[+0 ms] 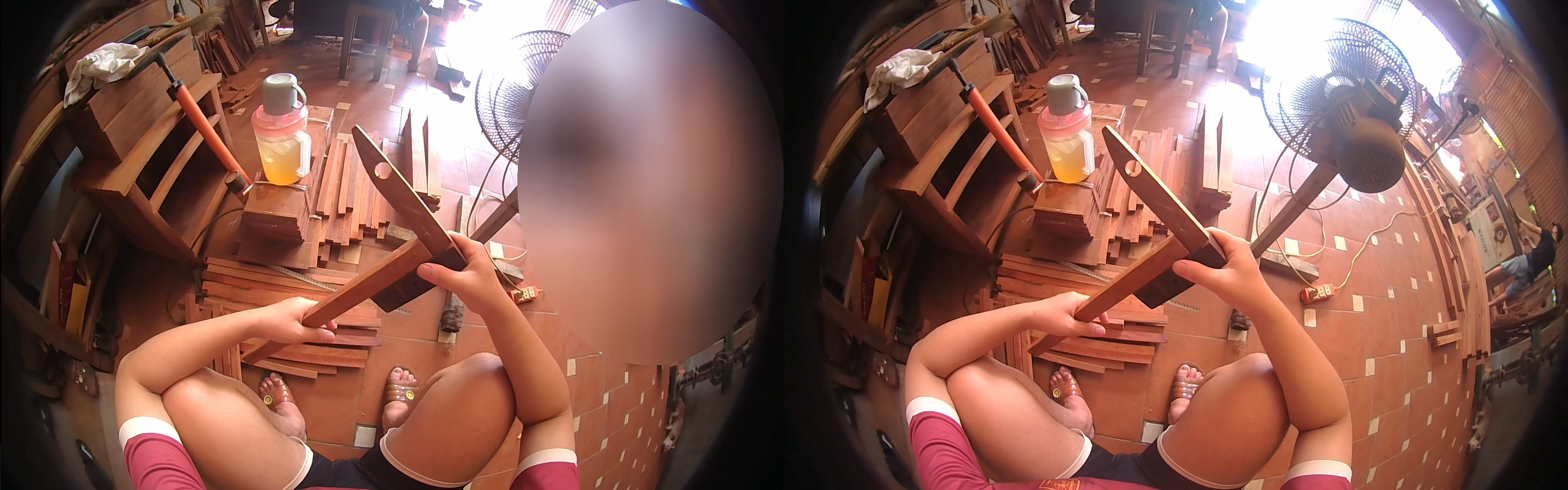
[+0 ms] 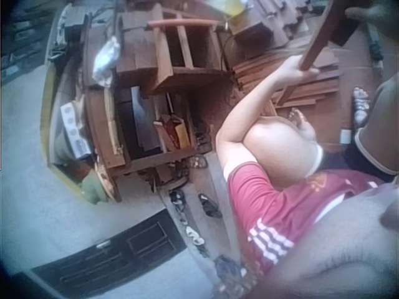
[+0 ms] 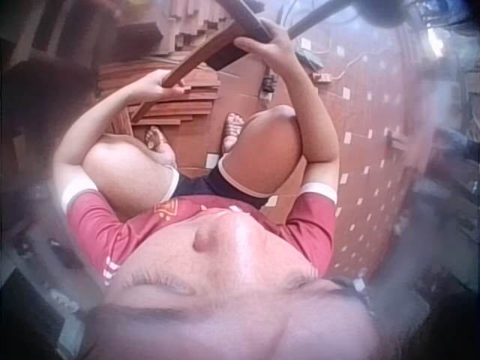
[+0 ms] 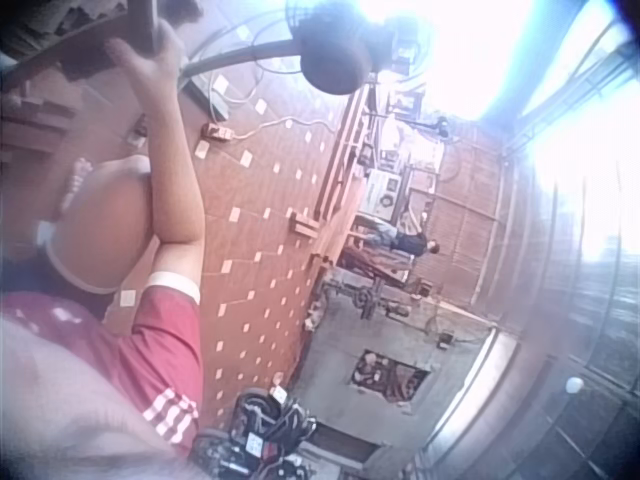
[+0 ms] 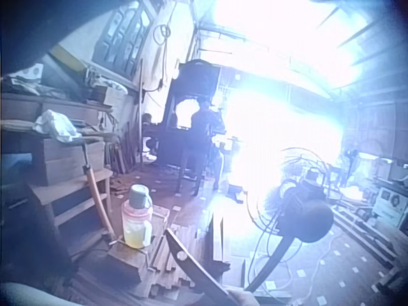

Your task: The person sits on the floor and repeatedly picks up thin wooden strips, aligns them with a larger L-shaped wooden frame, and secures them using a metal clamp. The person handles the wood pieces one at a time, adjusting the clamp and positioning the strips to fit the frame.

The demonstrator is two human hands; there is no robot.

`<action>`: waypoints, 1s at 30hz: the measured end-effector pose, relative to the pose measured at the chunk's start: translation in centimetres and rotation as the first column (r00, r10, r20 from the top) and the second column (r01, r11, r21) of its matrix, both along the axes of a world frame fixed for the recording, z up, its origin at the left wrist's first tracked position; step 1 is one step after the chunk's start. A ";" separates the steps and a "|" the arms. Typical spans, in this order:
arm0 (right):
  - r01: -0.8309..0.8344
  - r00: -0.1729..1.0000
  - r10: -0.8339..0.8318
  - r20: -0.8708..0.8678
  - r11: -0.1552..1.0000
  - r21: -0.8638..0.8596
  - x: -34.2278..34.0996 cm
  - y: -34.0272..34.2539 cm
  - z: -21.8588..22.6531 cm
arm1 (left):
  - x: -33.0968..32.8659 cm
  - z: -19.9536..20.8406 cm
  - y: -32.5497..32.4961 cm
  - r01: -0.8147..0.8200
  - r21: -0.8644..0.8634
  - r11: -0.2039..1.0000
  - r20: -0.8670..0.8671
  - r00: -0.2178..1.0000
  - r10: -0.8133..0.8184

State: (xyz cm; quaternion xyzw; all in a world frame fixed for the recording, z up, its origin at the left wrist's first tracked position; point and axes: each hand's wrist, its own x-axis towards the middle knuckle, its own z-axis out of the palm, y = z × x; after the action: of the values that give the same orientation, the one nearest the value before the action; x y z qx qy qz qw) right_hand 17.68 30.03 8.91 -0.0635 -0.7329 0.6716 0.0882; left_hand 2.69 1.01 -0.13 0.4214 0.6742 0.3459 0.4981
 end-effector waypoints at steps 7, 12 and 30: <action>0.029 1.000 -0.029 0.009 0.999 0.025 -0.4 -0.4 0.0 | -0.6 0.6 -0.3 -0.026 -0.012 1.000 0.035 0.999 0.026; 0.021 1.000 -0.018 -0.023 0.991 0.134 0.3 2.1 -1.4 | 0.3 2.1 2.5 -0.020 -0.042 0.999 0.041 0.999 0.021; 0.084 0.993 -0.072 0.095 0.989 -0.124 -2.4 0.4 -2.8 | -1.5 -2.1 -1.1 -0.214 -0.098 0.972 -0.017 0.977 0.214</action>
State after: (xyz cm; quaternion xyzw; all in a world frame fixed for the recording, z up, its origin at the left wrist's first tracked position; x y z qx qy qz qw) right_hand 15.25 30.48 6.06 -0.1278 -0.6886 0.7096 0.0772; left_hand 1.18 -0.13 -2.18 0.3222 0.7336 0.3625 0.4761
